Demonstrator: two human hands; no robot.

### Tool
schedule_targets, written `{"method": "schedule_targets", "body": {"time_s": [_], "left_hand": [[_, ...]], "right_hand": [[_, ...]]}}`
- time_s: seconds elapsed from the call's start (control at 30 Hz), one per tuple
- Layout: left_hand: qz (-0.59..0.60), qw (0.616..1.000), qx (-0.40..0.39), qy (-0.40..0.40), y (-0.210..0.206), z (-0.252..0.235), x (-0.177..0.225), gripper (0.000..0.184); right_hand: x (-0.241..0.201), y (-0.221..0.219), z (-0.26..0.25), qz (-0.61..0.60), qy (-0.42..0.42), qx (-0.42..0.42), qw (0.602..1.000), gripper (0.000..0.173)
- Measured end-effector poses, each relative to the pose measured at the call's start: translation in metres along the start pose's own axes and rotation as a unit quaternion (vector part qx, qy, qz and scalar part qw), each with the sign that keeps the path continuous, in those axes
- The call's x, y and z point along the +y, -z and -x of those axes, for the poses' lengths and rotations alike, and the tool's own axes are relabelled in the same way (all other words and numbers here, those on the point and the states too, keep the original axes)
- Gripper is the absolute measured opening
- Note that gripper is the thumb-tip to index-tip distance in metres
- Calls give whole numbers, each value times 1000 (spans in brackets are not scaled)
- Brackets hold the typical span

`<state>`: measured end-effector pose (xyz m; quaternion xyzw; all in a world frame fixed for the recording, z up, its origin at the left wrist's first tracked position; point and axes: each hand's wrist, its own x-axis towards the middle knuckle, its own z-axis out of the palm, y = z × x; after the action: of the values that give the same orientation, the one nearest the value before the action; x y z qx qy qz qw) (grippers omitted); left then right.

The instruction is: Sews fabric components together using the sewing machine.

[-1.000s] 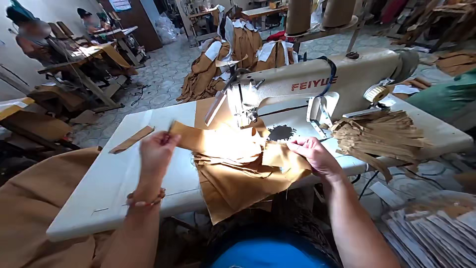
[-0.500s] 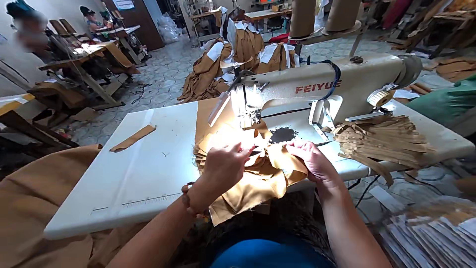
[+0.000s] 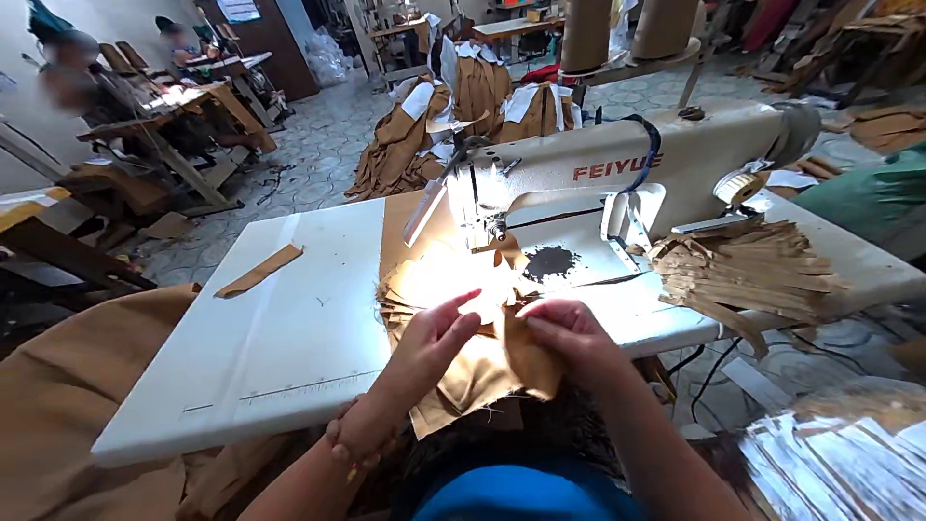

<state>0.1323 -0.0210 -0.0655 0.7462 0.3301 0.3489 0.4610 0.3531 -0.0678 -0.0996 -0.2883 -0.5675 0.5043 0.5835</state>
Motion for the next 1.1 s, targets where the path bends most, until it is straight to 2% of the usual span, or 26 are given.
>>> {"method": "schedule_targets", "body": {"time_s": [0.07,0.13,0.2,0.27,0.37,0.43,0.47,0.53,0.6,0.67,0.73,0.83,0.93,1.0,1.03,1.1], "left_hand": [[79,996,-45,17,-2,16,6,26],[57,997,-48,-33,7,30,19,8],[-4,993,-39,-113,26,44,39,7],[-106,971,-33,-211,52,59,60,9],[-237,921,51,-306,103,93,71,16],[-236,909,153,-309,136,117,64,12],[-221,908,197,-297,153,126,55,7],[-186,911,252,-267,172,125,42,6],[-158,911,307,-227,160,101,41,13],[-136,915,334,-180,132,60,47,24],[-140,931,314,-124,113,26,37,17],[-190,942,277,-30,104,-15,-8,12],[-281,922,256,74,100,-47,-52,27],[-342,901,234,126,93,-54,-60,41],[-373,892,222,126,85,-53,-55,46],[-434,877,200,53,66,-45,-40,42]], "right_hand": [[4,-20,-1,-28,28,-72,997,20],[9,-34,-4,-51,48,-131,989,18],[21,-45,-4,-57,48,-210,975,19],[39,-59,-1,-57,33,-306,950,23],[61,-78,1,-3,31,-434,900,22],[59,-72,1,56,44,-464,883,19],[50,-62,1,79,54,-447,889,18],[21,-33,2,95,68,-350,930,17],[-8,-2,4,80,56,-222,970,17],[-28,23,4,86,14,-121,989,16],[-32,37,-3,104,-35,-71,991,15],[-11,40,-17,122,-95,26,988,11],[17,40,-28,113,-123,126,978,10],[24,38,-31,113,-126,159,973,12],[25,37,-31,113,-125,167,971,15],[23,35,-31,111,-118,181,970,21]]}}
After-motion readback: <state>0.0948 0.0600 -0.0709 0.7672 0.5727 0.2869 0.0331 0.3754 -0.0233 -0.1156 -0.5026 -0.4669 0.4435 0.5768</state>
